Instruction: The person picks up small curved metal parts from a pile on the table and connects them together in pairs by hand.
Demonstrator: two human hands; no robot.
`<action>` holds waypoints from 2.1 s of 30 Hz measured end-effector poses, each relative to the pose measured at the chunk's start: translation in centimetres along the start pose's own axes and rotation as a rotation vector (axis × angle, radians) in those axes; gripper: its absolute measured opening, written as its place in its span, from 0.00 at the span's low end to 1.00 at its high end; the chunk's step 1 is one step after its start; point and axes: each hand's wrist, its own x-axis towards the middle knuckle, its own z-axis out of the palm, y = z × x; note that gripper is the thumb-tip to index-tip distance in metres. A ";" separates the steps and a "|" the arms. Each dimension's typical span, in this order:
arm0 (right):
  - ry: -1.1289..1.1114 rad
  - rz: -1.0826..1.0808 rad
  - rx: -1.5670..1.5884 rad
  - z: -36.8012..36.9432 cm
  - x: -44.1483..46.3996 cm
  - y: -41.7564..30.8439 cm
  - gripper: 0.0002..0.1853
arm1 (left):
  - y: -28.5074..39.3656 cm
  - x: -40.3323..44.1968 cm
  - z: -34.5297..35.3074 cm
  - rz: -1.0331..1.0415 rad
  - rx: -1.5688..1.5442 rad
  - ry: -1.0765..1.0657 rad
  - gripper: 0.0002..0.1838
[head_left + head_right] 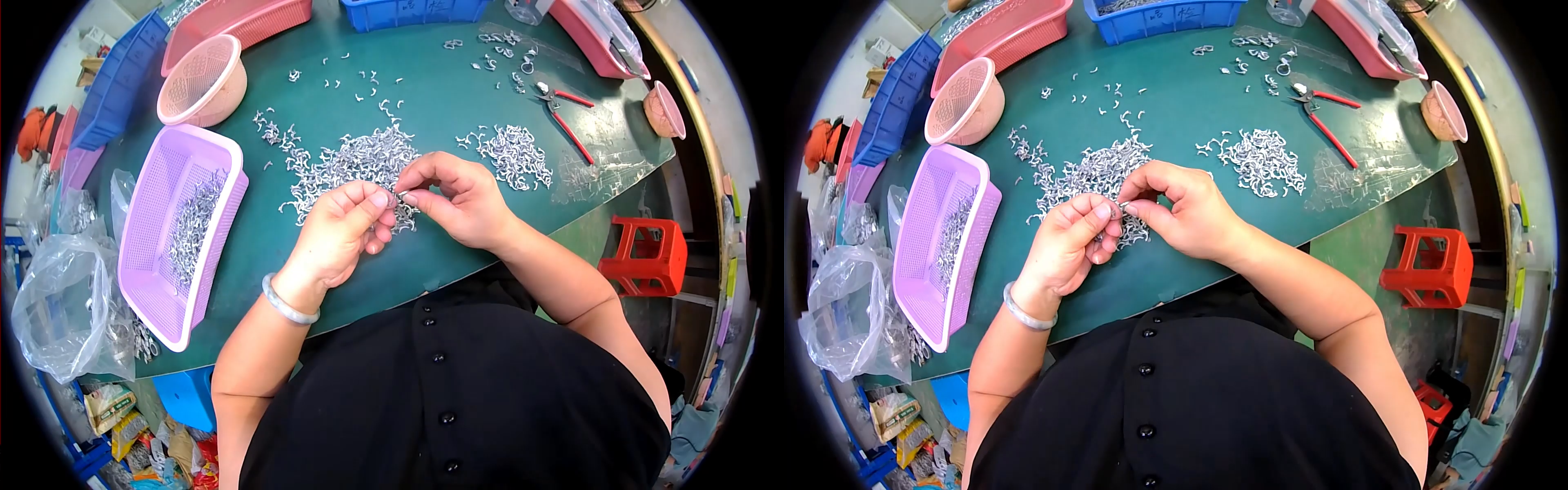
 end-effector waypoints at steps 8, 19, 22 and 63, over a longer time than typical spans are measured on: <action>-0.082 0.051 0.029 -0.2 -0.2 -0.3 0.08 | -0.2 0.1 -0.1 0.056 0.006 -0.029 0.05; -0.002 -0.159 -0.177 0.4 0.1 -0.9 0.09 | 0.1 0.0 0.3 -0.004 -0.040 -0.038 0.05; 0.000 -0.209 -0.237 0.5 0.2 -0.9 0.10 | -0.4 0.1 0.1 0.012 -0.023 -0.031 0.05; -0.076 0.186 -0.209 -2.1 -1.8 -0.6 0.02 | 3.9 9.2 7.7 0.228 0.787 -0.038 0.10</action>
